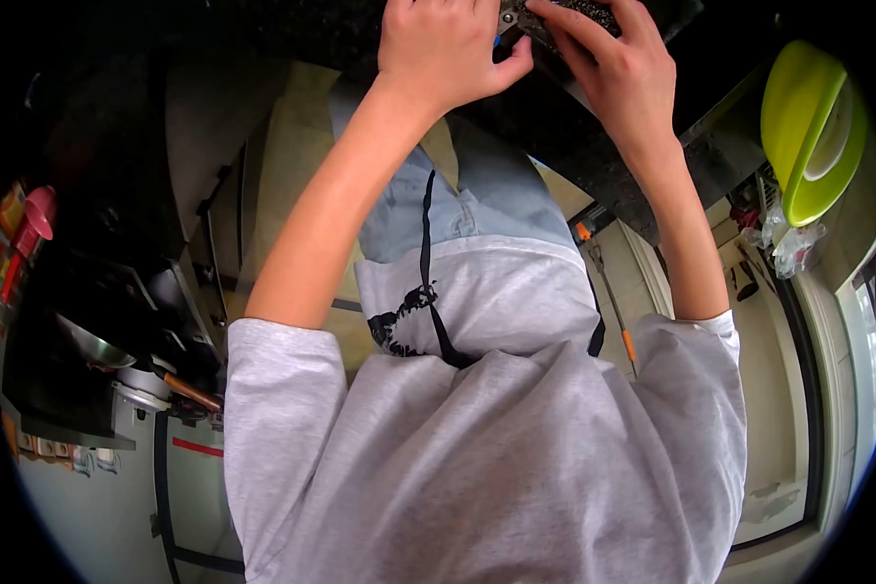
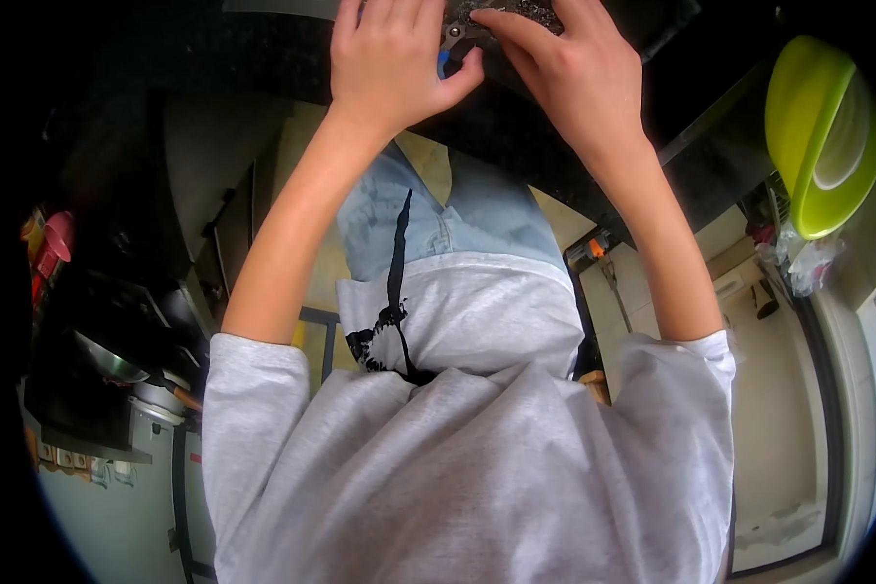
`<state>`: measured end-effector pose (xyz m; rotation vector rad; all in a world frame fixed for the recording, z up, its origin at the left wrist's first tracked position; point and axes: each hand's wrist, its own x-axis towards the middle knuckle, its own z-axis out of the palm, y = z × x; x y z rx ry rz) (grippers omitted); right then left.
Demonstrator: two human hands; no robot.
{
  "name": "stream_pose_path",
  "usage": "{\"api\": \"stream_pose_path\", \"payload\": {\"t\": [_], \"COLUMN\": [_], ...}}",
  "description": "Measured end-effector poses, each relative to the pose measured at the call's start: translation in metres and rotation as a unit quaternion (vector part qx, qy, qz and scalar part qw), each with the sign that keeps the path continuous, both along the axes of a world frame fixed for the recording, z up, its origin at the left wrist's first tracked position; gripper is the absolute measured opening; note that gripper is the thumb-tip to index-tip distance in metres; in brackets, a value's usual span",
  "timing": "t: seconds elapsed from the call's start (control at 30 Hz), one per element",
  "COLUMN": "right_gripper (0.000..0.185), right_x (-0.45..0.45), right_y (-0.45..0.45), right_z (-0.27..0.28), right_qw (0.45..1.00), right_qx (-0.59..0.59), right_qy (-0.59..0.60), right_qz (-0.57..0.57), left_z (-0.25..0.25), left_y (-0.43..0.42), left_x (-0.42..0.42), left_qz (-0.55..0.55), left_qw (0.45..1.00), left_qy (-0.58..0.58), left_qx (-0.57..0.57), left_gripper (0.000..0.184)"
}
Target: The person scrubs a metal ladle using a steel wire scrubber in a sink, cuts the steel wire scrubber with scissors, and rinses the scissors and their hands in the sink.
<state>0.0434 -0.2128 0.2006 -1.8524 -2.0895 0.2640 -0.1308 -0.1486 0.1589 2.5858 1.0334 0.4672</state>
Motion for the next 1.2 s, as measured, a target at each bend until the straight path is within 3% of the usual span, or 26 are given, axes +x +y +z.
{"api": "stream_pose_path", "payload": {"t": [0.17, 0.2, 0.53, 0.67, 0.77, 0.87, 1.0, 1.1, 1.2], "right_gripper": [0.041, 0.044, 0.049, 0.052, 0.054, 0.056, 0.055, 0.056, 0.056], "right_x": [-0.002, 0.001, -0.017, -0.007, -0.017, 0.000, -0.014, -0.002, -0.016], "right_y": [0.000, 0.001, -0.017, -0.008, -0.019, -0.009, -0.019, -0.009, -0.018], "right_z": [0.014, 0.006, 0.016, 0.021, 0.016, 0.018, 0.016, 0.017, 0.015], "right_qw": [0.998, 0.999, 0.991, 0.989, 0.992, 0.987, 0.992, 0.987, 0.992], "right_qx": [-0.051, -0.010, -0.108, -0.119, -0.110, -0.121, -0.109, -0.135, -0.125], "right_qy": [0.008, -0.024, -0.067, -0.091, -0.062, -0.099, -0.058, -0.063, -0.029], "right_qz": [0.041, 0.041, 0.040, -0.020, 0.030, -0.037, 0.016, -0.062, -0.015], "left_z": [-0.001, 0.000, -0.001, -0.002, -0.001, 0.000, 0.001, 0.000, 0.000], "left_y": [0.001, 0.000, 0.000, -0.001, -0.002, -0.002, 0.000, -0.002, -0.002], "left_x": [-0.001, -0.001, -0.002, 0.000, -0.001, 0.000, 0.001, 0.002, 0.001], "left_qz": [-0.005, -0.002, 0.007, 0.010, 0.011, 0.006, 0.007, 0.007, 0.009], "left_qw": [1.000, 1.000, 1.000, 1.000, 1.000, 1.000, 1.000, 1.000, 1.000], "left_qy": [-0.007, -0.009, -0.021, -0.026, -0.015, -0.011, -0.005, -0.008, -0.010], "left_qx": [-0.013, -0.013, -0.005, 0.008, 0.012, 0.022, 0.013, 0.019, 0.014], "left_gripper": [0.048, 0.048, 0.046, 0.046, 0.046, 0.047, 0.048, 0.048, 0.048]}}
